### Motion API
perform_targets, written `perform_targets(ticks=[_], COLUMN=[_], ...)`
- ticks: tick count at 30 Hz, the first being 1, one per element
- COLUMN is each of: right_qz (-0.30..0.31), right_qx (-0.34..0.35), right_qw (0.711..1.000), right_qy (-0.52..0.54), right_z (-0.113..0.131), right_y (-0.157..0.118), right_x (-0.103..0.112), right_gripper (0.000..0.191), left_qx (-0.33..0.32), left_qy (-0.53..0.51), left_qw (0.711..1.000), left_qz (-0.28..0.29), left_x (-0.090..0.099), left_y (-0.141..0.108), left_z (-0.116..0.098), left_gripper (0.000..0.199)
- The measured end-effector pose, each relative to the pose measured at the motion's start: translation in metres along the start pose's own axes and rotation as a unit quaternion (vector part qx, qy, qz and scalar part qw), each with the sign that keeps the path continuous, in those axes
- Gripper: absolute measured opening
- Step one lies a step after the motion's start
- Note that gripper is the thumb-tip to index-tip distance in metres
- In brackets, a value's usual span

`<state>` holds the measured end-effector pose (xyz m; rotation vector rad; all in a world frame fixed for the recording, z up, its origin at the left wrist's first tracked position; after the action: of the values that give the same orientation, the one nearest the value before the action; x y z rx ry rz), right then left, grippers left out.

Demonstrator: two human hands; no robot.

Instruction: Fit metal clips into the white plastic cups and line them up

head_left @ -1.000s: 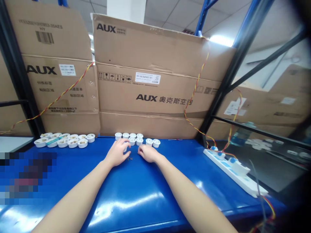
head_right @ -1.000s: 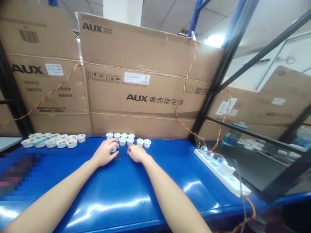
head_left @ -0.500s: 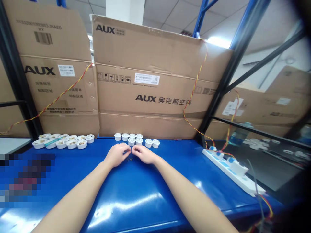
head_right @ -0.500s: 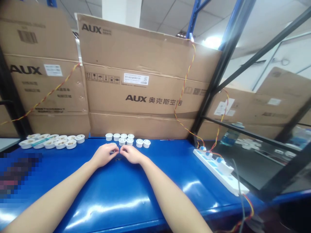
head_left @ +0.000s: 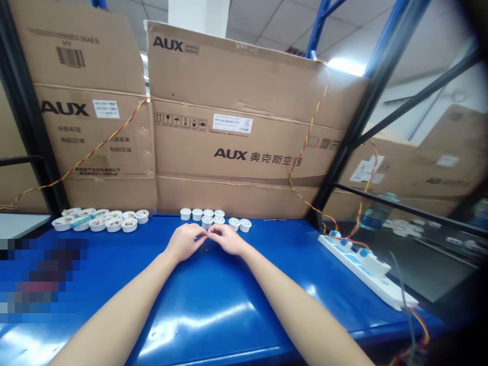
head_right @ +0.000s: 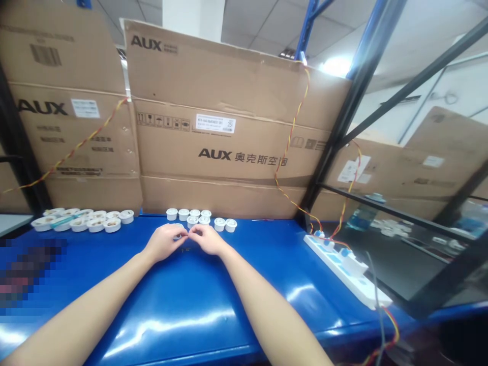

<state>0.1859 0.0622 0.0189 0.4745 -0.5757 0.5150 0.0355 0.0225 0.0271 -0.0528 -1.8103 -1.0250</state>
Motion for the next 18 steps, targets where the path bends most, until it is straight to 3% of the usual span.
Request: perform_targets(ticks=[5, 9, 12, 18], right_qz=[-0.022, -0.043, -0.047, -0.035], right_qx=[0.013, 0.005, -0.002, -0.001], right_qw=[0.999, 0.997, 0.995, 0.995], right_qy=[-0.028, -0.067, -0.084, -0.093], right_z=[0.002, 0.000, -0.002, -0.002], right_y=[-0.001, -0.002, -0.002, -0.003], right_x=[0.000, 0.000, 0.001, 0.002], right_gripper=[0.023, 0.021, 0.021, 0.021], left_qx=[0.004, 0.077, 0.120, 0.147], left_qy=[-0.009, -0.005, -0.020, -0.069], left_qw=[1.000, 0.997, 0.993, 0.986], left_qz=[-0.011, -0.009, 0.005, -0.030], left_x=[0.006, 0.001, -0.007, -0.008], left_y=[0.000, -0.005, -0.009, -0.011], left_z=[-0.001, 0.014, 0.026, 0.031], left_gripper=[0.012, 0.027, 0.022, 0.019])
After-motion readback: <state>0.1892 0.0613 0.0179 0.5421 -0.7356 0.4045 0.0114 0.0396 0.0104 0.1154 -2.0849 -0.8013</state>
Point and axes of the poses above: each hand's wrist, its own y-axis towards the middle knuckle, its own x-axis out of the back of the hand, z = x × y, the point moved 4 cm from there along y, towards the middle knuckle, and after that the axes turned 4 degrees about -x, right-handed, at the moved point
